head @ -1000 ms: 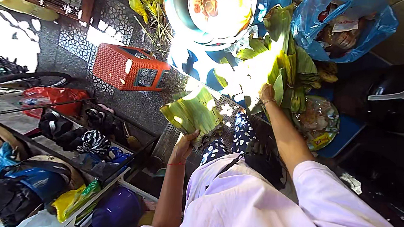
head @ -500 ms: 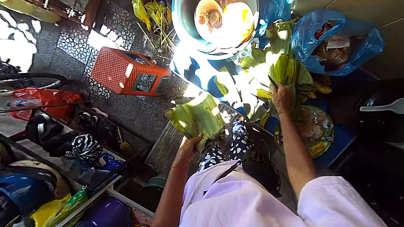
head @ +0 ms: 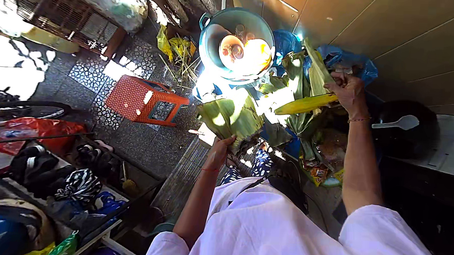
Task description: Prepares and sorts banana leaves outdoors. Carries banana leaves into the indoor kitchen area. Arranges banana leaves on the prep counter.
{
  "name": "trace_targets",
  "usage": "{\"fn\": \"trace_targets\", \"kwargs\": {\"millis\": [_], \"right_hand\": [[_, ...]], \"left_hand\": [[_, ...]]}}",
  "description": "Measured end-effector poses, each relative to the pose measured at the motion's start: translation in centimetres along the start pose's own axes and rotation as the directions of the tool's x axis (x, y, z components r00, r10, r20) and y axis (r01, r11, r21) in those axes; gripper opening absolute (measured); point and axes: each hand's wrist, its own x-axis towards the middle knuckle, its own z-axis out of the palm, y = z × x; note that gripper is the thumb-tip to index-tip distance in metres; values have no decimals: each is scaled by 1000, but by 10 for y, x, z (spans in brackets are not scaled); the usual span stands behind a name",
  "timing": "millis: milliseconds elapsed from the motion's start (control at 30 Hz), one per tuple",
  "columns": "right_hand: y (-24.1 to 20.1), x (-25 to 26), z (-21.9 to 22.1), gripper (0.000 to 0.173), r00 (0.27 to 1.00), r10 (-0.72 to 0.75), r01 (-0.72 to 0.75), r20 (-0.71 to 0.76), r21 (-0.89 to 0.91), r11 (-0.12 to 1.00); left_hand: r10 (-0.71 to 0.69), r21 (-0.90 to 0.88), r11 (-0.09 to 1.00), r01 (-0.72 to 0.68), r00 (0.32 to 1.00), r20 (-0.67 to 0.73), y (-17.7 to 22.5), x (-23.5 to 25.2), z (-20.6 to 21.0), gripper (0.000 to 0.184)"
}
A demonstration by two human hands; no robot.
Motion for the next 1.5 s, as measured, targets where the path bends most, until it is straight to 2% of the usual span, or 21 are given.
{"fn": "trace_targets", "kwargs": {"millis": [67, 133, 267, 400, 467, 567, 600, 667, 700, 733, 800, 833, 900, 967, 1067, 1167, 1233, 1333, 1400, 1467, 1500], "right_hand": [[-7, -2, -7, 45, 995, 56, -50, 78, -84, 995], [-12, -4, -10, 37, 995, 40, -21, 90, -206, 978], [-54, -36, 0, 27, 964, -264, 237, -19, -383, 893], [-92, -84, 54, 33, 874, -486, 444, -2, -403, 800], [-98, -98, 93, 30, 838, -546, 522, 28, -336, 784], [-94, -110, 139, 21, 817, -576, 566, 40, -249, 786], [-93, -111, 145, 20, 825, -564, 557, 48, -241, 795], [-92, -111, 143, 22, 854, -513, 518, 85, -211, 829], [-92, -110, 139, 25, 862, -496, 506, 99, -195, 840], [-91, -109, 136, 27, 860, -499, 510, 108, -178, 841], [-89, -109, 133, 26, 829, -548, 559, 109, -140, 817], [-89, -110, 132, 26, 812, -573, 583, 109, -117, 804], [-89, -114, 131, 28, 800, -588, 598, 116, -80, 797], [-88, -119, 130, 28, 821, -563, 570, 100, -68, 819], [-79, -126, 126, 35, 877, -474, 477, 79, -18, 879], [-62, -124, 115, 25, 924, -377, 374, 58, 52, 926], [-46, -119, 97, 18, 956, -289, 286, 51, 71, 956], [-14, -108, 72, 13, 995, -91, 88, 39, 84, 993], [21, -89, 72, 14, 998, 7, -2, -58, 83, 997], [48, -70, 75, 19, 992, 90, -87, -89, 38, 995], [55, -63, 76, 28, 990, 122, -125, -70, -30, 992]], "left_hand": [[43, 21, 999, -43, 999, 0, 5, 3, 6, 24], [72, 79, 994, -70, 997, -21, 11, 9, 14, 27], [113, 185, 978, -98, 991, -73, 9, 30, 33, 31], [132, 258, 958, -124, 991, -17, -4, 23, 66, 39], [153, 227, 962, -152, 988, 16, -11, 20, 85, 36], [239, 86, 963, -255, 957, 163, -19, 15, 102, 29], [252, 15, 965, -260, 947, 201, -20, 14, 104, 38], [187, -122, 980, -158, 940, 284, -10, 15, 106, 68], [157, -196, 976, -99, 937, 312, -4, 17, 108, 74], [142, -234, 970, -66, 935, 324, 0, 20, 109, 71], [143, -236, 969, -69, 939, 313, 0, 32, 110, 41], [101, -224, 974, -41, 959, 266, 1, 38, 112, 26], [-9, -145, 989, 24, 995, 99, 4, 45, 118, 15], [-21, -98, 995, 21, 1000, -5, 4, 48, 124, 25], [69, -118, 990, -77, 995, -69, -1, 50, 129, 37], [143, -59, 987, -152, 981, -129, -1, 56, 121, 31], [148, -14, 988, -152, 978, -146, 3, 59, 108, 25], [127, 24, 992, -125, 986, -105, 14, 59, 80, 26], [119, 43, 992, -117, 992, -44, 21, 56, 61, 23], [107, 48, 993, -108, 993, 40, 26, 47, 45, 20], [102, 48, 993, -106, 992, 74, 27, 42, 39, 18]]}}
